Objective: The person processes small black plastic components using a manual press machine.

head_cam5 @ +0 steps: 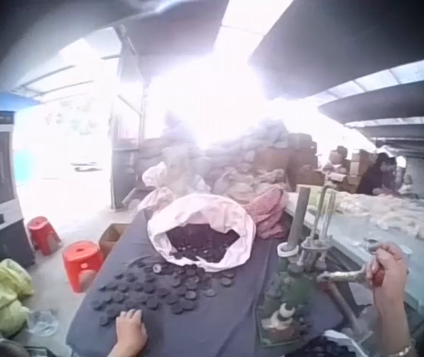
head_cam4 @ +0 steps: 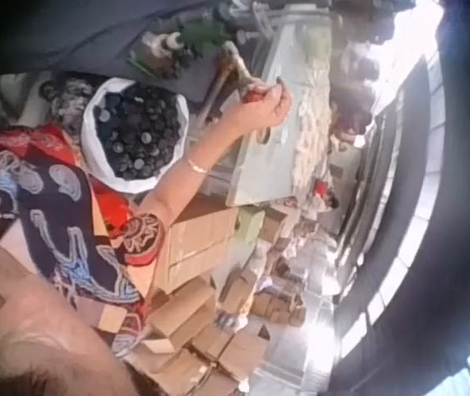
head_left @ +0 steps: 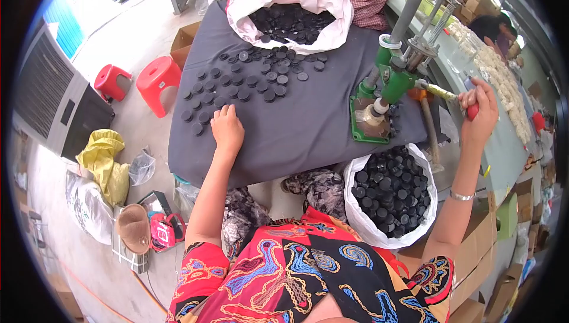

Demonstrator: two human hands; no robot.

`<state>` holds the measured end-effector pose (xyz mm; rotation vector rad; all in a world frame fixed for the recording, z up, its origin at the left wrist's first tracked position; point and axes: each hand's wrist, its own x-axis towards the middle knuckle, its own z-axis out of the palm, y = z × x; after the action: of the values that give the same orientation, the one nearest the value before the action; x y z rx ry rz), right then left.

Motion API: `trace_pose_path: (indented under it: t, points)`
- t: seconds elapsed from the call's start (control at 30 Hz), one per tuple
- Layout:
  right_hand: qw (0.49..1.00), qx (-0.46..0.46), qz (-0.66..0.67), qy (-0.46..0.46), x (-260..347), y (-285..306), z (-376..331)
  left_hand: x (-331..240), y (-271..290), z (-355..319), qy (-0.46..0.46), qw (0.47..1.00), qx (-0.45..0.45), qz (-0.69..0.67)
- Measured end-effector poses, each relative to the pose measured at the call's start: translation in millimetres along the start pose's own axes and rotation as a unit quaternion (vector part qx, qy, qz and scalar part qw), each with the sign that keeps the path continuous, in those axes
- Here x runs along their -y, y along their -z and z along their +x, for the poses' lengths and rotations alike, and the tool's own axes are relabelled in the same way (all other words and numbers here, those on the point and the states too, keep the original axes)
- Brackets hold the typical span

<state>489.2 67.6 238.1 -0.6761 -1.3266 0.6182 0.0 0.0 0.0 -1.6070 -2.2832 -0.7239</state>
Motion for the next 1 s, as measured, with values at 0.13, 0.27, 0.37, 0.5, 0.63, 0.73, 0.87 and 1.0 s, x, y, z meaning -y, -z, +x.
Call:
trace_pose_path:
  t: [0.13, 0.27, 0.37, 0.5, 0.63, 0.73, 0.87, 1.0]
  points:
    - [0.999, -0.006, -0.005, -0.037, 8.0, -10.6, 15.4, -7.7, 0.5, -12.0, -0.047, 0.995, -0.008, -0.091]
    - [0.999, 0.005, -0.006, -0.042, 12.8, -11.6, 25.4, -20.7, 2.8, -20.1, -0.069, 0.982, -0.065, -0.162]
    - [0.999, 0.020, 0.005, -0.038, 12.3, -10.1, 30.0, -20.7, -1.2, -20.3, -0.038, 0.987, -0.047, -0.146]
    - [0.999, 0.031, 0.030, -0.028, 6.3, -10.8, 32.9, -65.1, 5.6, -15.2, -0.013, 0.962, -0.018, -0.273]
    - [0.999, 0.023, 0.025, -0.029, 11.7, -14.2, 31.9, -158.2, 7.6, -10.5, -0.089, 0.905, 0.077, -0.408]
    - [0.999, 0.028, 0.022, -0.028, 9.6, -13.4, 32.9, -218.2, -4.6, -6.8, -0.149, 0.882, 0.100, -0.436]
    - [0.999, 0.024, 0.014, -0.028, 10.5, -15.4, 32.5, -264.6, -25.2, 1.5, -0.184, 0.881, 0.117, -0.419]
    - [0.999, 0.026, 0.020, -0.027, 10.1, -13.8, 30.9, -284.1, -30.8, 5.0, -0.197, 0.885, 0.115, -0.405]
